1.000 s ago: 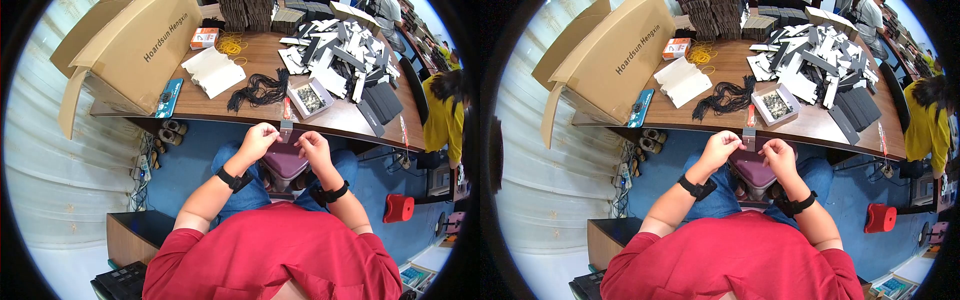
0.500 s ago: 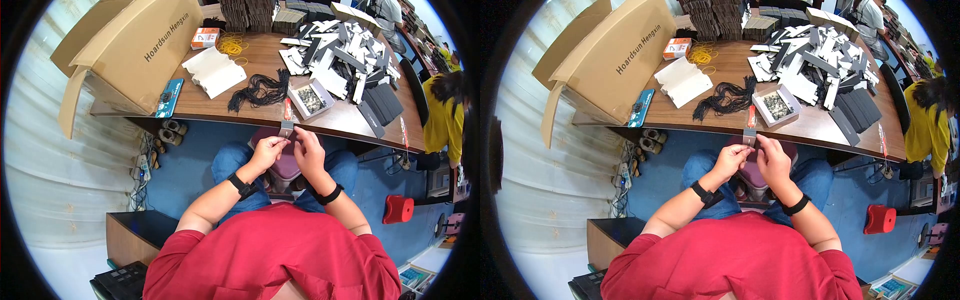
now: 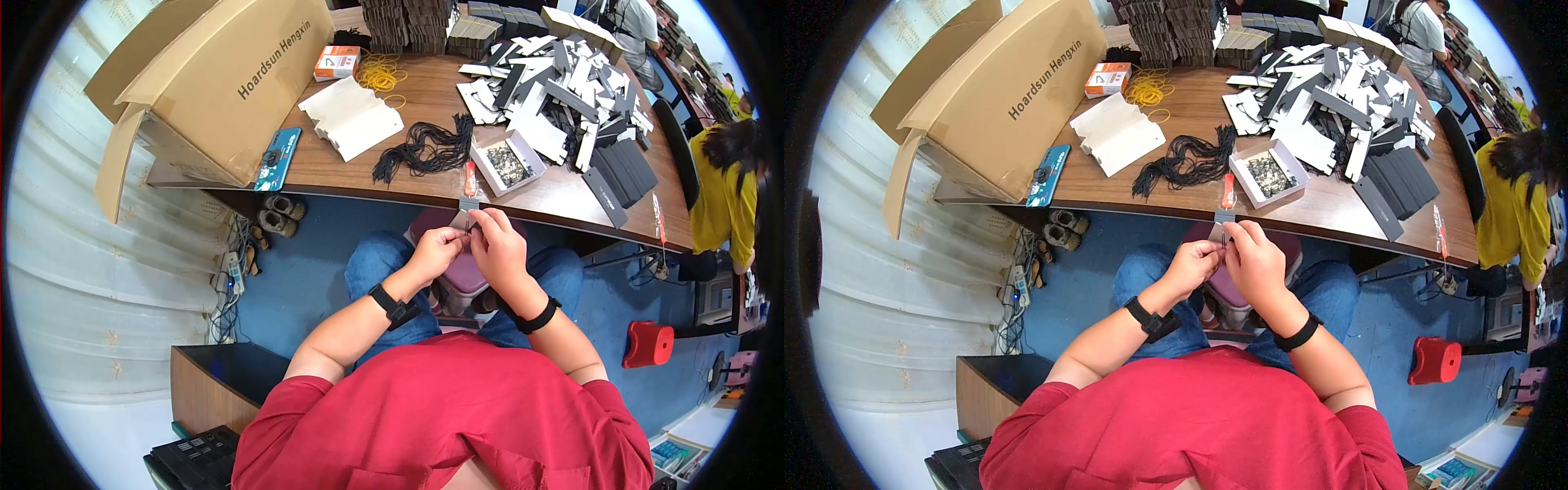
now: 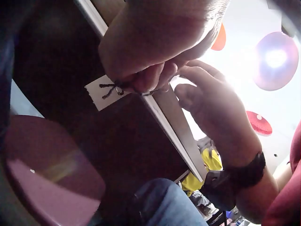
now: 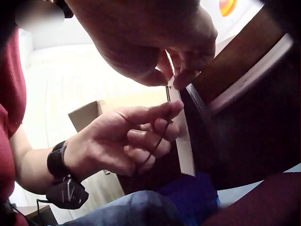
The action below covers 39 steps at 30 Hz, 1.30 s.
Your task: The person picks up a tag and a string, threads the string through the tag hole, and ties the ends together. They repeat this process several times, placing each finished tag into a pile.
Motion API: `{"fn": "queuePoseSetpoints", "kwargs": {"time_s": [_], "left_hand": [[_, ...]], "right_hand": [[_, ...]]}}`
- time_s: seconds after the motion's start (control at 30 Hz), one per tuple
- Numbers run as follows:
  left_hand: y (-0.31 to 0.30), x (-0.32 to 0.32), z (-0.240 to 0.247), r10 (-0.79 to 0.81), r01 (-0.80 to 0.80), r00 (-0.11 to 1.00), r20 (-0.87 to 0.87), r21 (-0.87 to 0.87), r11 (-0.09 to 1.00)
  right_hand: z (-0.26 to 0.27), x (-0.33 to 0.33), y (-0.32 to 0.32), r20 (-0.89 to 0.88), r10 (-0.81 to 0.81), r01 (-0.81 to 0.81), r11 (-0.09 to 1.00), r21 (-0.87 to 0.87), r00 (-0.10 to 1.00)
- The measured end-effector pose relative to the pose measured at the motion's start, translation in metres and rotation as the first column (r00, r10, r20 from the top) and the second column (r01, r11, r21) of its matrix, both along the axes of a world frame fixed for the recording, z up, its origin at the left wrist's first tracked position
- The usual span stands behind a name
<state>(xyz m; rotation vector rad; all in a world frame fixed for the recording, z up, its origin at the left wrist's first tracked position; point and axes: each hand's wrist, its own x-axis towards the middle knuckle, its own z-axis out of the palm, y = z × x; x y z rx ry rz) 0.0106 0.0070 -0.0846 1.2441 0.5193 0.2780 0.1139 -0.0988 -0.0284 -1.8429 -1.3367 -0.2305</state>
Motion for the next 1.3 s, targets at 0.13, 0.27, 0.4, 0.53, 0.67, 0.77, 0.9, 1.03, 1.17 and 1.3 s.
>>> {"fn": "queuePoseSetpoints", "kwargs": {"time_s": [0.13, 0.27, 0.4, 0.53, 0.67, 0.77, 0.9, 1.03, 1.17, 1.3], "left_hand": [[-0.001, 0.002, 0.001, -0.004, 0.003, 1.0, 0.01, 0.016, 1.0], [-0.002, 0.002, 0.002, 0.015, -0.015, 1.0, 0.002, 0.048, 0.999], [-0.001, 0.0, 0.002, 0.003, -0.002, 1.0, -0.014, 0.027, 1.0], [0.005, -0.007, -0.008, -0.016, 0.015, 1.0, -0.007, -0.073, 0.997], [0.008, -0.017, -0.01, -0.03, 0.03, 1.0, 0.004, -0.24, 0.97], [0.008, -0.019, -0.011, -0.042, 0.046, 0.999, 0.023, -0.266, 0.963], [0.005, -0.017, -0.011, -0.047, 0.045, 0.999, -0.001, -0.241, 0.969], [0.005, -0.015, -0.014, -0.058, 0.057, 0.998, 0.005, -0.224, 0.973], [0.004, -0.015, -0.015, -0.054, 0.055, 0.998, 0.009, -0.228, 0.972], [0.004, -0.015, -0.014, -0.066, 0.066, 0.998, 0.006, -0.23, 0.971]], "right_hand": [[0.007, 0.0, 0.002, -0.028, 0.002, -0.002, 1.0, -0.017, 1.0], [0.008, -0.001, 0.004, -0.139, -0.009, 0.002, 0.999, -0.05, 0.99], [0.007, -0.001, 0.007, -0.297, -0.041, 0.019, 0.997, -0.075, 0.954], [0.003, -0.001, 0.007, -0.268, -0.056, 0.038, 0.997, -0.069, 0.962], [0.005, 0.002, 0.007, -0.121, -0.031, 0.028, 0.999, -0.032, 0.992], [0.01, -0.001, 0.008, -0.177, -0.018, 0.01, 0.999, -0.049, 0.984], [0.005, -0.003, 0.006, -0.364, 0.05, -0.055, 0.998, -0.003, 0.93], [0.003, -0.001, 0.006, -0.419, 0.046, -0.04, 0.999, 0.024, 0.907], [-0.004, 0.0, 0.007, -0.446, 0.013, -0.013, 1.0, 0.003, 0.895], [-0.005, 0.0, 0.01, -0.58, 0.018, -0.017, 1.0, 0.007, 0.814]]}}
